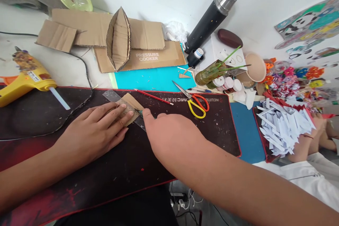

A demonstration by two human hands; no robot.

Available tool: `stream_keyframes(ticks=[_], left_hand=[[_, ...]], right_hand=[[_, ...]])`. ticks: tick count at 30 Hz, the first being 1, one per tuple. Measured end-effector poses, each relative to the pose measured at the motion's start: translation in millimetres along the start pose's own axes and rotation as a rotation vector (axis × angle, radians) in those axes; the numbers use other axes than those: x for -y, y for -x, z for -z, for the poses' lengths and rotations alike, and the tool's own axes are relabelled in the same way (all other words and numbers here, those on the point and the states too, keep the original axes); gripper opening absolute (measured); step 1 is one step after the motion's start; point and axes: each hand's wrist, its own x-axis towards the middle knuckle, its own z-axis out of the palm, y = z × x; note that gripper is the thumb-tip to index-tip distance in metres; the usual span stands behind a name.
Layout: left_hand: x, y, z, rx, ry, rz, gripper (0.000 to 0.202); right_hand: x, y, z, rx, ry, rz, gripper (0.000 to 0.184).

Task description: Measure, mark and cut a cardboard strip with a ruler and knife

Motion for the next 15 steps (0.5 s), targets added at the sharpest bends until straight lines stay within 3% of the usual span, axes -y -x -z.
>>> stream_keyframes(ticks=[8, 15], left_hand=[[0.1, -2.5, 3.6, 0.012, -0.042, -0.006, 0.040], [-1.0, 0.9, -1.9, -0.027, 0.004, 0.014, 0.039]], right_hand=[[3.1, -1.4, 0.4, -0.087, 0.023, 0.064, 0.086], [-3.4, 3.4, 3.0, -0.107, 0.028, 0.022, 0.077]])
